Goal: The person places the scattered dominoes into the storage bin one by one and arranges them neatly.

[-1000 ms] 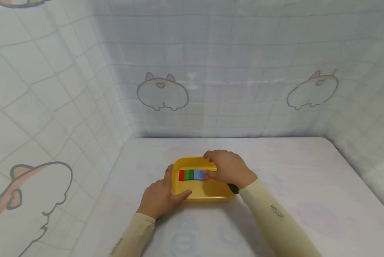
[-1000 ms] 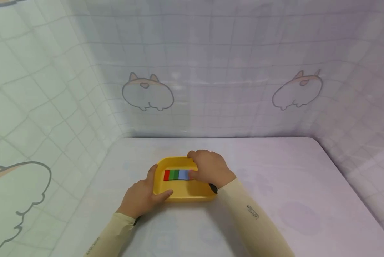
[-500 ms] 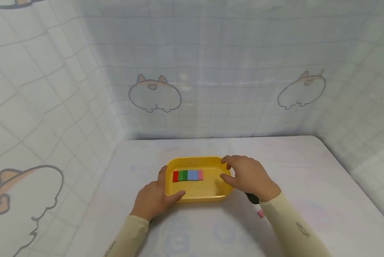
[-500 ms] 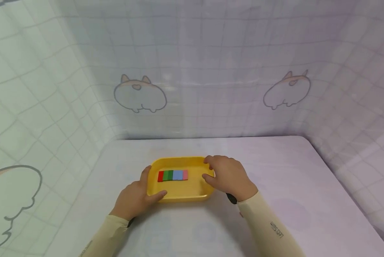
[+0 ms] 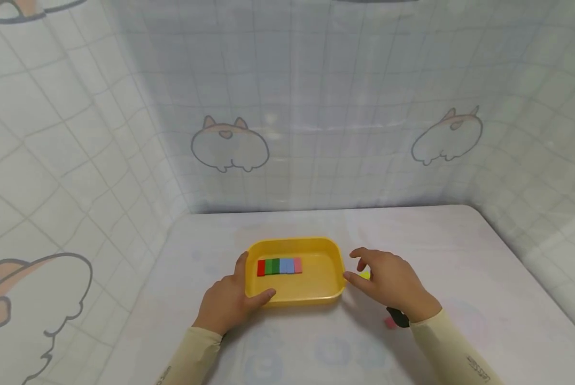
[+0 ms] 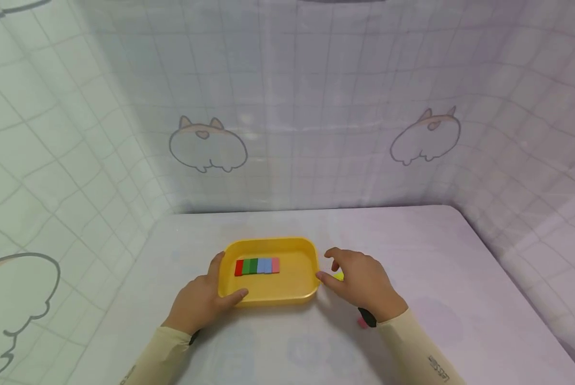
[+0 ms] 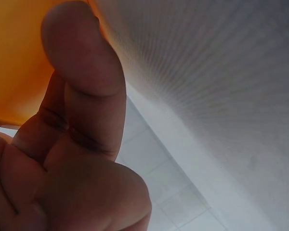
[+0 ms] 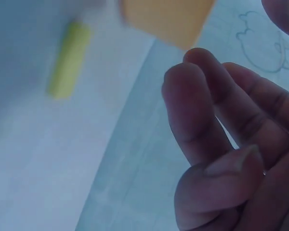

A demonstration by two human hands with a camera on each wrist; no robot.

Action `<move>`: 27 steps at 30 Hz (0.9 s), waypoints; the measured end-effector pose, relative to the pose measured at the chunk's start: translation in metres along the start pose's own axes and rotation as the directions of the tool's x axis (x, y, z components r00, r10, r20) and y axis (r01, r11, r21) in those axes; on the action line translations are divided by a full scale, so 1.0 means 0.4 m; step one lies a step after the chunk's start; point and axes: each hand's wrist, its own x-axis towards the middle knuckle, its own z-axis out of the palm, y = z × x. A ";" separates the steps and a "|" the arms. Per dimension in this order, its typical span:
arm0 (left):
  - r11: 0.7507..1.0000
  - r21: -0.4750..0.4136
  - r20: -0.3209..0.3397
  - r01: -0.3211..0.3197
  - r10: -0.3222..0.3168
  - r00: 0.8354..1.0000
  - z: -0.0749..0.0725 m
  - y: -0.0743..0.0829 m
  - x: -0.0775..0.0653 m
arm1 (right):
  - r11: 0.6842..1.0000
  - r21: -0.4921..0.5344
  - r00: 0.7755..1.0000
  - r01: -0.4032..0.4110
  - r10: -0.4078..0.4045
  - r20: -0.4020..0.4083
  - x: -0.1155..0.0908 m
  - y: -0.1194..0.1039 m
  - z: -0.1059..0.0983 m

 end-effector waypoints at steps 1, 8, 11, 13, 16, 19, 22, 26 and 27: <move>1.000 0.001 -0.002 -0.002 0.002 1.000 0.000 0.000 0.000 | 1.000 -0.016 1.000 -0.007 0.007 -0.002 -0.009 0.009 0.002; 1.000 0.006 -0.019 -0.006 0.006 1.000 -0.004 -0.002 -0.004 | 0.997 -0.071 0.999 -0.020 0.023 0.038 -0.066 0.052 0.008; 1.000 0.012 -0.014 0.004 -0.004 1.000 -0.003 -0.005 -0.006 | 0.995 -0.099 0.998 -0.031 0.035 0.047 -0.084 0.060 0.005; 1.000 0.014 -0.014 0.006 -0.005 1.000 -0.001 -0.007 -0.007 | 0.992 -0.115 0.997 -0.043 0.049 0.052 -0.096 0.063 0.002; 1.000 0.013 -0.026 0.001 0.000 1.000 0.002 -0.007 -0.008 | 0.989 -0.130 0.994 -0.064 0.074 0.075 -0.117 0.069 0.003; 1.000 0.010 -0.034 -0.007 0.008 0.999 0.005 -0.005 -0.007 | 0.987 -0.144 0.993 -0.073 0.085 0.085 -0.145 0.078 0.007; 1.000 0.010 -0.028 -0.009 0.010 1.000 0.006 -0.002 -0.006 | 0.981 -0.182 0.994 -0.070 0.084 0.072 -0.176 0.094 0.015; 1.000 0.010 -0.022 -0.003 0.003 1.000 0.005 -0.002 -0.008 | 0.973 -0.224 0.996 -0.062 0.075 0.048 -0.210 0.112 0.023; 1.000 0.009 -0.024 0.000 0.000 1.000 0.003 -0.002 -0.010 | 0.971 -0.230 0.997 -0.061 0.072 0.040 -0.215 0.115 0.025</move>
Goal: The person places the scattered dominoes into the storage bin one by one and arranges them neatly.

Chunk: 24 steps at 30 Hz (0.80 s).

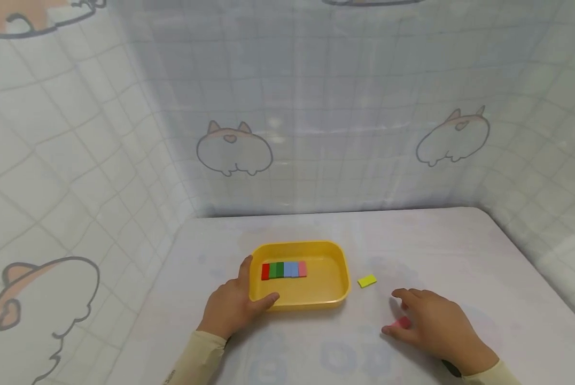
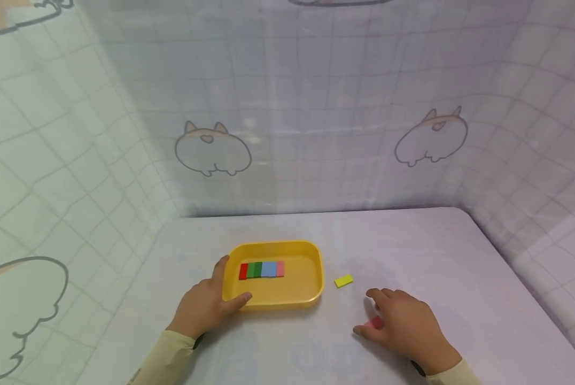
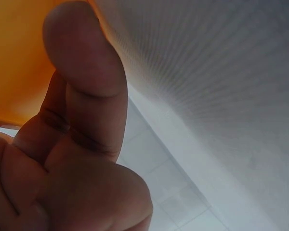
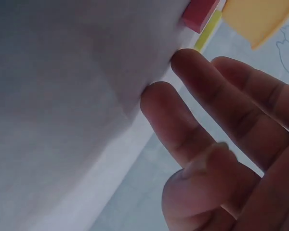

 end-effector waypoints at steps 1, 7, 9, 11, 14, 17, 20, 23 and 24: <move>1.000 0.000 -0.001 0.001 -0.001 1.000 0.000 0.001 0.000 | 1.000 0.002 1.000 0.001 -0.001 -0.007 -0.006 0.002 0.002; 1.000 0.011 0.003 0.009 -0.010 1.000 -0.003 0.003 -0.001 | 1.000 -0.004 0.997 0.027 -0.028 -0.068 -0.020 0.007 0.007; 1.000 0.009 0.014 0.014 -0.015 1.000 -0.004 0.004 -0.001 | 1.000 -0.007 0.996 0.030 -0.031 -0.079 -0.023 0.007 0.006; 1.000 0.005 0.020 0.017 -0.017 1.000 -0.003 0.003 -0.002 | 0.999 -0.010 0.996 0.030 -0.031 -0.082 -0.025 0.005 0.004; 1.000 0.005 0.018 0.019 -0.019 1.000 -0.001 0.000 -0.001 | 0.999 -0.013 0.996 0.033 -0.034 -0.080 -0.028 0.002 0.001; 1.000 0.002 0.012 0.012 -0.012 1.000 0.001 -0.002 0.002 | 0.999 -0.022 0.997 0.034 -0.036 -0.068 -0.027 -0.001 -0.002; 1.000 -0.002 0.022 0.019 -0.019 1.000 0.002 0.000 0.003 | 0.999 -0.030 0.998 0.027 -0.028 -0.053 -0.026 -0.003 -0.004; 1.000 -0.003 0.026 0.020 -0.020 0.999 0.002 0.000 0.004 | 0.999 -0.035 0.999 0.021 -0.023 -0.046 -0.026 0.000 -0.002; 1.000 -0.001 0.025 0.020 -0.020 0.999 0.002 0.001 0.005 | 0.999 -0.037 0.999 0.021 -0.023 -0.047 -0.026 0.001 -0.001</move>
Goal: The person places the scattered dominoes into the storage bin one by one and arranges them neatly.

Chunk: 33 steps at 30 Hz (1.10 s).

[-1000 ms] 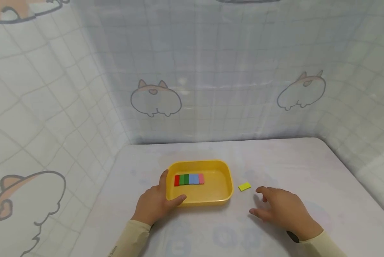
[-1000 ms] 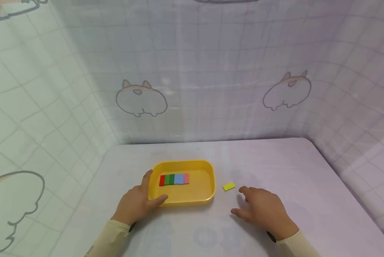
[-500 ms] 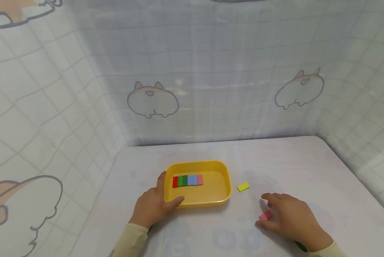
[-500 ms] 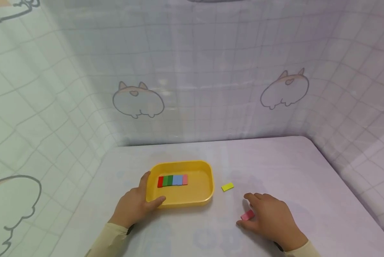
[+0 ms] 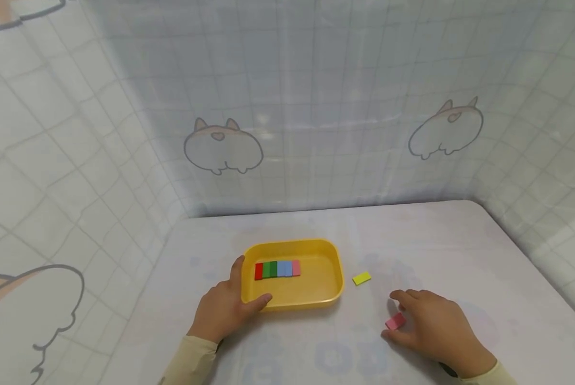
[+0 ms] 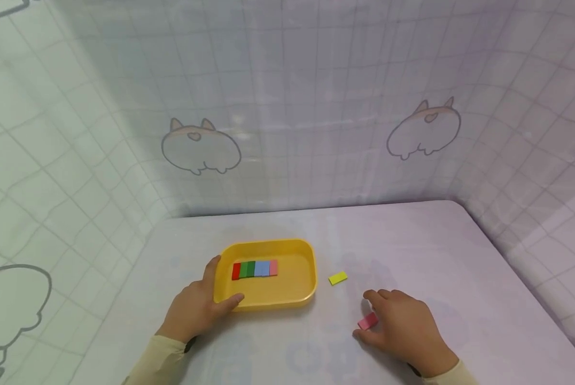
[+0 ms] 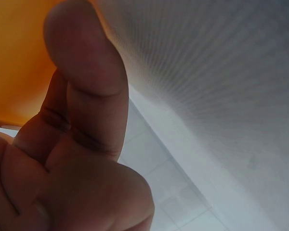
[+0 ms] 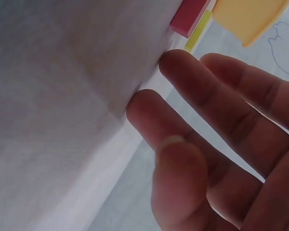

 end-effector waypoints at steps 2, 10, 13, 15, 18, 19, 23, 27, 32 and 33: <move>1.000 0.002 -0.002 -0.004 0.004 1.000 0.000 -0.002 0.001 | 1.000 -0.002 1.000 0.001 -0.001 -0.005 0.000 0.001 0.002; 1.000 -0.003 0.021 -0.001 0.001 1.000 -0.002 0.003 0.000 | 1.000 -0.011 1.000 0.001 -0.001 -0.011 0.000 0.006 0.004; 1.000 -0.001 0.019 -0.005 0.005 1.000 -0.002 0.002 0.002 | 1.000 -0.004 1.000 0.004 -0.004 -0.023 0.001 0.006 0.004; 1.000 0.000 0.016 -0.011 0.011 1.000 -0.002 0.001 0.003 | 1.000 0.003 1.000 0.007 -0.007 -0.031 0.000 0.007 0.005; 1.000 0.003 0.011 -0.019 0.019 1.000 0.000 0.000 0.006 | 1.000 0.004 1.000 0.002 -0.002 -0.030 0.000 0.007 0.004; 1.000 0.003 0.009 -0.023 0.023 1.000 0.000 -0.001 0.007 | 1.000 0.003 1.000 0.000 0.000 -0.027 0.001 0.007 0.004; 0.999 0.000 0.003 -0.033 0.033 0.999 -0.002 -0.002 0.007 | 1.000 -0.003 1.000 -0.007 0.007 -0.012 0.002 0.006 0.004; 0.999 -0.005 0.001 -0.037 0.037 0.999 -0.008 0.002 0.012 | 1.000 -0.004 1.000 -0.006 0.006 -0.010 0.004 0.007 0.002; 1.000 -0.009 0.019 -0.015 0.016 1.000 -0.009 0.005 0.010 | 1.000 0.021 1.000 -0.010 0.010 0.003 0.002 0.006 0.002; 1.000 -0.010 0.027 -0.010 0.010 1.000 -0.007 0.005 0.008 | 1.000 0.025 1.000 -0.012 0.012 0.011 0.000 0.005 0.002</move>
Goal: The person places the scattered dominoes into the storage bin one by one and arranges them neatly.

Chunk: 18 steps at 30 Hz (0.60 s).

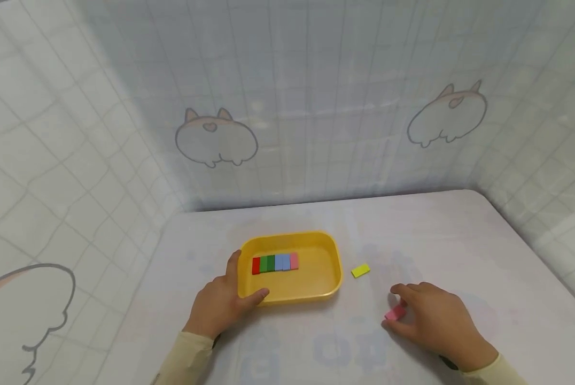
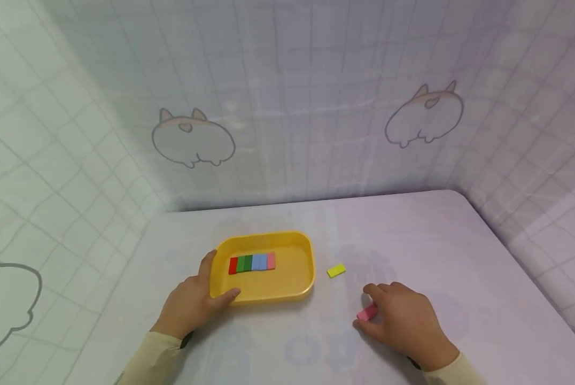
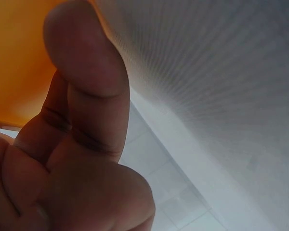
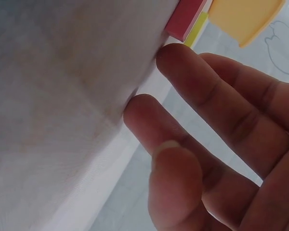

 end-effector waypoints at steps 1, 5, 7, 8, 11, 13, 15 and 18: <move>1.000 -0.001 0.004 0.003 -0.003 1.000 0.000 -0.001 0.000 | 1.000 0.004 1.000 -0.002 0.002 0.004 0.000 -0.002 -0.001; 1.000 -0.002 0.009 0.006 -0.006 1.000 0.003 -0.004 -0.006 | 1.000 0.009 1.000 0.003 -0.003 -0.017 -0.008 -0.005 0.000; 1.000 -0.003 0.005 0.006 -0.006 1.000 0.004 -0.003 -0.010 | 1.000 0.009 0.999 0.009 -0.009 -0.035 -0.014 -0.005 0.001; 1.000 -0.004 0.004 0.005 -0.005 1.000 0.004 -0.003 -0.011 | 1.000 0.009 0.999 0.011 -0.011 -0.043 -0.016 -0.005 0.001; 1.000 -0.004 -0.001 -0.005 0.005 1.000 0.004 -0.001 -0.012 | 1.000 0.011 0.999 0.012 -0.012 -0.037 -0.019 -0.005 -0.005; 1.000 -0.006 -0.014 -0.021 0.021 1.000 0.003 -0.001 -0.010 | 1.000 0.009 1.000 0.009 -0.009 -0.025 -0.018 -0.005 -0.012; 1.000 -0.003 -0.026 -0.031 0.031 0.999 0.001 -0.002 -0.008 | 1.000 0.018 1.000 0.013 -0.012 -0.021 -0.015 -0.007 -0.018; 1.000 -0.007 -0.027 -0.029 0.028 0.999 0.000 -0.004 -0.006 | 0.999 0.031 1.000 0.015 -0.015 -0.024 -0.013 -0.008 -0.022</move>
